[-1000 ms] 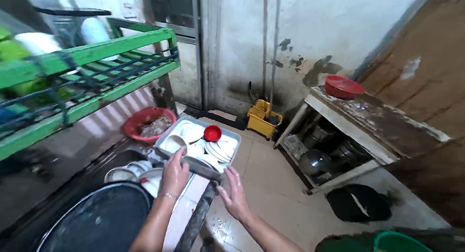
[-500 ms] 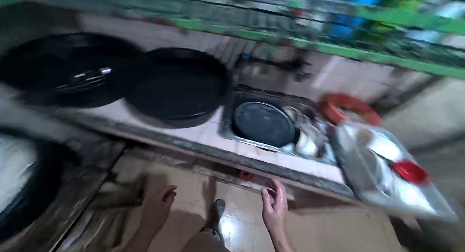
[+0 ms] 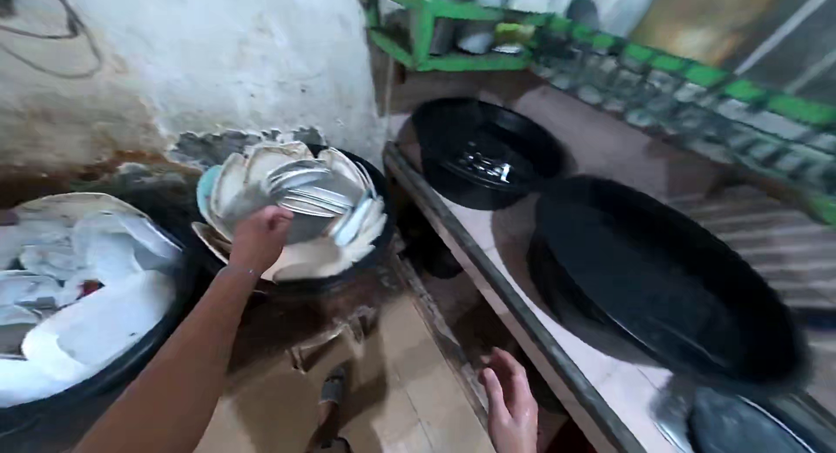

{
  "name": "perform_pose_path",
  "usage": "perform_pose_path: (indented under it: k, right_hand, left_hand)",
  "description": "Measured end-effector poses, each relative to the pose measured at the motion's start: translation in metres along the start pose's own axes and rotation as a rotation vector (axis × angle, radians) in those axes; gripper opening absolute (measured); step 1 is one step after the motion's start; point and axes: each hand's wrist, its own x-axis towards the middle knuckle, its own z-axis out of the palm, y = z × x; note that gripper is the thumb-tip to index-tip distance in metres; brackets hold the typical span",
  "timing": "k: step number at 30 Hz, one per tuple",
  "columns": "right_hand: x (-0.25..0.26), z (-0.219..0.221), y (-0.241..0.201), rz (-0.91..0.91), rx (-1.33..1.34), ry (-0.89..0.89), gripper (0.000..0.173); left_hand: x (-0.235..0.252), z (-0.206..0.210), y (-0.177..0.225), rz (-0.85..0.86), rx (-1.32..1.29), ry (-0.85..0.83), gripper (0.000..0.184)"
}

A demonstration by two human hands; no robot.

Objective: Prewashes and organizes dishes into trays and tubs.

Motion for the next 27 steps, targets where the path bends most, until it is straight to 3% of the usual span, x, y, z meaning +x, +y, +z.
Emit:
perform_pose_path:
  k: [4, 6, 7, 10, 13, 19, 20, 23, 27]
  right_hand:
    - [0.087, 0.123, -0.041, -0.035, 0.104, -0.137, 0.044]
    - [0.120, 0.175, -0.065, -0.088, 0.105, -0.221, 0.043]
    - [0.134, 0.197, -0.077, -0.117, 0.098, -0.265, 0.043]
    - [0.173, 0.244, -0.105, -0.185, 0.045, -0.335, 0.040]
    - [0.205, 0.269, -0.109, -0.215, -0.041, -0.365, 0.035]
    - [0.280, 0.331, -0.108, -0.229, -0.289, -0.458, 0.032]
    - [0.298, 0.346, -0.107, -0.231, -0.348, -0.485, 0.035]
    - [0.349, 0.395, -0.099, -0.156, -0.500, -0.614, 0.049]
    - [0.389, 0.437, -0.077, 0.097, -0.546, -0.818, 0.062]
  left_hand:
    - [0.114, -0.004, -0.078, -0.226, 0.427, -0.606, 0.027]
    - [0.143, 0.016, -0.096, -0.446, 0.398, -0.863, 0.032]
    - [0.153, 0.027, -0.104, -0.536, 0.307, -0.911, 0.041]
    - [0.186, 0.064, -0.128, -0.579, 0.043, -0.889, 0.056]
    - [0.214, 0.079, -0.121, -0.511, 0.058, -0.853, 0.054]
    - [0.279, 0.062, -0.116, -0.038, 0.139, -0.645, 0.038]
    - [0.291, 0.059, -0.115, 0.010, 0.110, -0.613, 0.042]
    - [0.323, 0.058, -0.125, 0.062, 0.024, -0.559, 0.064]
    - [0.322, 0.057, -0.162, 0.028, 0.189, -0.681, 0.040]
